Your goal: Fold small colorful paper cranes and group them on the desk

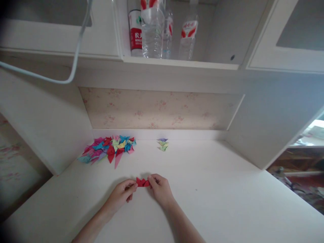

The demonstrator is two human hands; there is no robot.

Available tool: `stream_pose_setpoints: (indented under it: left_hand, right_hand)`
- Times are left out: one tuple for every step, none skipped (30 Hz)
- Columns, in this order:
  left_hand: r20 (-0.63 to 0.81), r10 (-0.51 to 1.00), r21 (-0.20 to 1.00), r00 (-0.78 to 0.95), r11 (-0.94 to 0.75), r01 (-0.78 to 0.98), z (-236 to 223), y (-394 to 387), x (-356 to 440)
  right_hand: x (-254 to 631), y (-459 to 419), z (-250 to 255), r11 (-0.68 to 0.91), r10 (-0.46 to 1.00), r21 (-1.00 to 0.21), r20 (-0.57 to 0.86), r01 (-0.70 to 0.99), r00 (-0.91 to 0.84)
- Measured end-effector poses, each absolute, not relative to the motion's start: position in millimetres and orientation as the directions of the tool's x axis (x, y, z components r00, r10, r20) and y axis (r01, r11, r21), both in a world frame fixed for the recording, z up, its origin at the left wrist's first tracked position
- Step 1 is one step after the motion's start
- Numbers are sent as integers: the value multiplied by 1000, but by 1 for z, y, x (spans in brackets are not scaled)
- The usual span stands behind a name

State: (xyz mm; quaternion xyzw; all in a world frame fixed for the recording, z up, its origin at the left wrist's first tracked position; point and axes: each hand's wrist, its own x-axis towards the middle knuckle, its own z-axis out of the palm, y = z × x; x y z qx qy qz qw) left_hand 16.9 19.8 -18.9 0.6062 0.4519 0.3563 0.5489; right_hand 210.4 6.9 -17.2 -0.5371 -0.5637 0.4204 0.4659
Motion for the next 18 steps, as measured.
stream_pose_setpoints:
  left_hand:
    - [-65,939,988,337,12,156,-20,20,17]
    - [-67,940,988,334,16,154,-20,20,17]
    - [-70,942,988,330,20,151,-20,21,17]
    - [-73,943,988,325,25,150,-19,21,17]
    - [-77,945,988,319,29,153,-18,21,17]
    - [-81,946,987,313,33,157,-17,21,17]
    - [-85,948,986,307,35,163,-16,20,17]
    - [-87,949,985,303,36,170,-15,20,16]
    - [-88,950,984,300,36,176,-14,20,16]
    - [-88,950,983,298,35,179,-14,21,16]
    - [-86,951,983,296,33,181,-14,21,16]
    - [-85,951,983,296,31,183,-14,21,16]
    - [-85,950,982,300,28,189,-15,22,16]
    - [-85,949,980,305,25,197,-16,22,16]
    - [-83,947,978,311,18,206,-17,23,17]
    - [-81,944,976,318,10,218,-18,23,17]
    - [-81,943,973,324,4,231,-19,23,18]
    - [-81,942,970,327,-1,244,-20,23,18]
  right_hand:
    - [210,7,-17,72,997,-974,76,214,12]
    - [210,6,-18,73,997,-975,78,212,15]
    - [210,6,-18,70,997,-976,76,207,24]
    - [209,6,-19,60,997,-978,69,197,36]
    - [209,6,-19,47,997,-982,57,183,51]
    - [209,7,-20,32,997,-987,43,158,68]
    - [209,8,-20,16,996,-992,27,122,86]
    - [211,10,-20,0,995,-997,7,76,97]
    - [214,14,-20,-17,995,-1000,-15,25,99]
    - [218,19,-18,-35,995,-999,-37,-24,96]
    - [225,25,-16,-53,994,-997,-59,-65,93]
    - [233,33,-13,-64,993,-994,-73,-94,95]
    - [244,41,-10,-67,991,-992,-79,-105,110]
    - [255,51,-6,-58,986,-993,-73,-99,149]
    - [269,61,-1,-41,977,-996,-57,-81,206]
    - [282,71,4,-28,962,-998,-40,-49,271]
    - [296,82,8,-28,939,-1000,-29,-9,342]
    - [310,93,12,-33,920,-999,-24,17,392]
